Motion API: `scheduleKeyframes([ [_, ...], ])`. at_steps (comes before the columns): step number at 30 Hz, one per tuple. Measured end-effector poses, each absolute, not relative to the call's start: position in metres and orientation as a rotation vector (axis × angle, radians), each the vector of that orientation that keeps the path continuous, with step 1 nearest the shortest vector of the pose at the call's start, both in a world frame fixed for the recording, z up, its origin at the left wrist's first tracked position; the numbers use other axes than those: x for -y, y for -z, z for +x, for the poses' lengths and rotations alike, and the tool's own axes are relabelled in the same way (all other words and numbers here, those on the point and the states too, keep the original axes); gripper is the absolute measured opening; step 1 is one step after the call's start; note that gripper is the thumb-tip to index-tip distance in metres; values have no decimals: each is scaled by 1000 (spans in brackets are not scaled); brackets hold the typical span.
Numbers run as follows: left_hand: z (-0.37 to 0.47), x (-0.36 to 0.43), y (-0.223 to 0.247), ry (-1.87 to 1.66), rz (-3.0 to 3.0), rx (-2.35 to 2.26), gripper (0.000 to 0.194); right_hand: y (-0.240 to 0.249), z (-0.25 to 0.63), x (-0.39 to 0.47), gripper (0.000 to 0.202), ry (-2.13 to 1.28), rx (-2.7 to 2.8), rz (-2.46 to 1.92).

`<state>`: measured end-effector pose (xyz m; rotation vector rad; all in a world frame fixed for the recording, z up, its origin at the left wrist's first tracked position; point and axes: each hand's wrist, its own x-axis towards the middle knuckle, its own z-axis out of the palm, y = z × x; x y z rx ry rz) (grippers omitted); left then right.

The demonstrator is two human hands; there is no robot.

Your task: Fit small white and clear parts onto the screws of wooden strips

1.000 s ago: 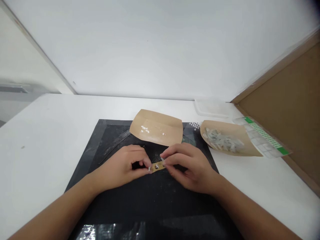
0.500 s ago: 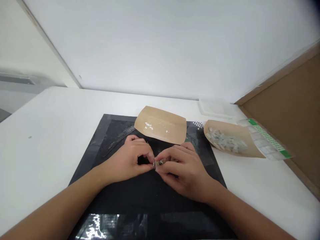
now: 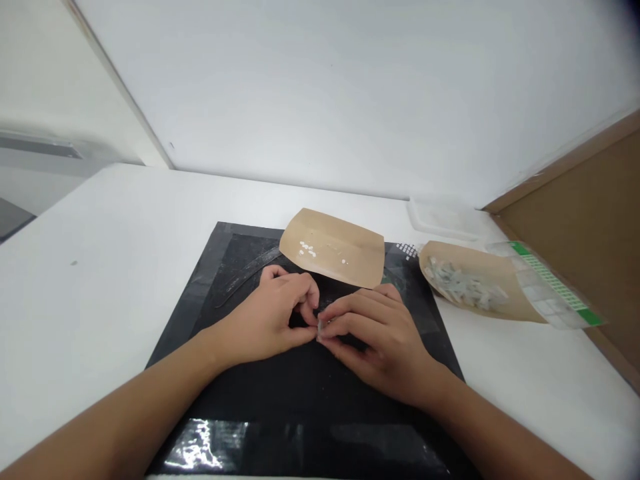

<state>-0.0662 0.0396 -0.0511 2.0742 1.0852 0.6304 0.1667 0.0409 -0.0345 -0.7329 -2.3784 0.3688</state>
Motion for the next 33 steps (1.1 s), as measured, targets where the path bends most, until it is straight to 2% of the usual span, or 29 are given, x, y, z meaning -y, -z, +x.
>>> scheduleKeyframes([
  [20, -68, -41, 51, -619, 2146, -1086, 26, 37, 170, -44, 7, -368, 2413, -710],
  [28, -70, -42, 54, -647, 2147, -1096, 36, 41, 170, -45, 7, -373, 2416, -698],
  [33, -71, -43, 54, -676, 2226, -1069, 24, 42, 171, -43, 7, -349, 2432, -685],
])
